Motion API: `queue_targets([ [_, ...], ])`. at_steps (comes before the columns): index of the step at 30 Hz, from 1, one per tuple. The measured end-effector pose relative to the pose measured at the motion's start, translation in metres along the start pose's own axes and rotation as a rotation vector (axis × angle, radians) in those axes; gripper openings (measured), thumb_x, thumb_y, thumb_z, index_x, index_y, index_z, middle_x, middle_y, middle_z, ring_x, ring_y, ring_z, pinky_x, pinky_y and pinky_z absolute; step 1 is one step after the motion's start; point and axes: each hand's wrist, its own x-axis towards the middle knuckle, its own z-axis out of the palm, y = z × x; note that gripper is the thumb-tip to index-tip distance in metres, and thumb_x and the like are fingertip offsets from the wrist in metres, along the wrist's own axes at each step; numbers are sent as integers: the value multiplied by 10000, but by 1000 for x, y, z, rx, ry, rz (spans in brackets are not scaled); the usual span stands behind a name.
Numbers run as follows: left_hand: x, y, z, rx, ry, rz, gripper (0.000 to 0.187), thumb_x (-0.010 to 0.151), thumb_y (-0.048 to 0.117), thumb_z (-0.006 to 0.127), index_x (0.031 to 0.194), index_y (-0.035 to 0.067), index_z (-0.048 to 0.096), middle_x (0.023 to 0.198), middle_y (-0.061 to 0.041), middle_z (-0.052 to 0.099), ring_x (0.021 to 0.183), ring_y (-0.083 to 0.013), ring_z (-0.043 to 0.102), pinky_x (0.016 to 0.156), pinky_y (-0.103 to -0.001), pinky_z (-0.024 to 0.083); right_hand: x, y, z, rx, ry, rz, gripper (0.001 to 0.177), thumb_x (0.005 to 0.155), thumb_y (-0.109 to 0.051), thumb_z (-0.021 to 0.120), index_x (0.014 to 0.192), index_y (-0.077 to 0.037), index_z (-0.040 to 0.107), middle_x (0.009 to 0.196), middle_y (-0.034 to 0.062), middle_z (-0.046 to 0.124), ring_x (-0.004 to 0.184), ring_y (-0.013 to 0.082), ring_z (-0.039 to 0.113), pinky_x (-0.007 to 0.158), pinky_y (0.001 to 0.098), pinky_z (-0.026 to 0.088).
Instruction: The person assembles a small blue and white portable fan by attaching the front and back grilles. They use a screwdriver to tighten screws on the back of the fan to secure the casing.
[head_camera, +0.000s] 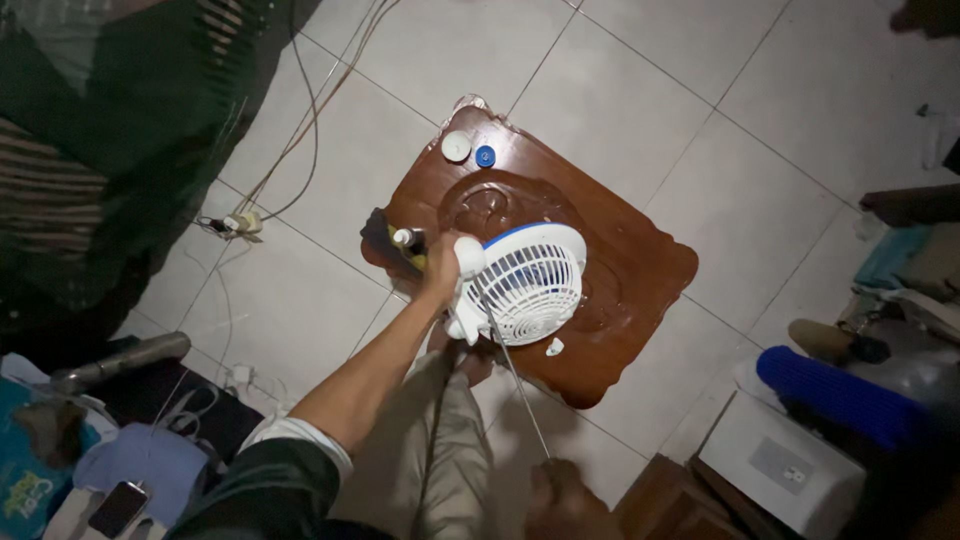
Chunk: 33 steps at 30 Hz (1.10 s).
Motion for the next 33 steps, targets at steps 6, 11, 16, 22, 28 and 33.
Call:
queue_targets([
  [6, -14, 16, -3, 161, -34, 48, 469, 997, 306, 385, 970, 11, 749, 913, -138, 743, 835, -246, 696, 796, -360, 532, 25, 33, -40, 419, -204, -389, 236, 910, -229, 634, 952, -39, 769, 908, 114, 775, 741, 198, 749, 628, 325, 566],
  [11, -27, 49, 8, 138, -38, -39, 476, 1059, 355, 460, 1013, -41, 719, 967, -214, 717, 882, -320, 659, 822, -413, 518, 11, -21, -100, 1081, -374, 398, 280, 899, -249, 670, 915, 16, 758, 531, 56, 571, 458, 146, 541, 402, 289, 396],
  [16, -42, 84, 10, 869, -175, 843, 393, 1107, 215, 428, 1239, -64, 672, 1236, -264, 666, 1165, -410, 614, 1034, -469, 457, -12, -69, -134, 28, 57, -38, 186, 882, -194, 745, 1038, -98, 713, 690, 69, 677, 665, 265, 689, 572, 354, 509],
  [22, -54, 53, 14, 890, -105, 432, 428, 1059, 354, 493, 1113, -2, 723, 1138, -261, 707, 1091, -422, 650, 982, -481, 486, -26, -58, -176, -710, 582, -568, 286, 897, -194, 644, 1145, -57, 686, 739, 101, 635, 640, 269, 660, 500, 392, 524],
  [28, -60, 49, 18, 905, -79, 483, 495, 1009, 462, 555, 1119, 11, 727, 1083, -267, 724, 1040, -441, 687, 930, -495, 517, 4, -10, -193, -796, 519, -740, 430, 751, -123, 621, 1154, 26, 629, 801, 102, 614, 677, 261, 638, 506, 378, 528],
  [33, -77, 43, 23, 995, 10, 445, 475, 1021, 429, 541, 1194, 18, 706, 1082, -301, 701, 1030, -495, 654, 910, -534, 496, 26, 31, -185, -618, 436, -731, 311, 827, -187, 630, 1082, -10, 648, 708, 108, 605, 526, 262, 591, 451, 400, 499],
])
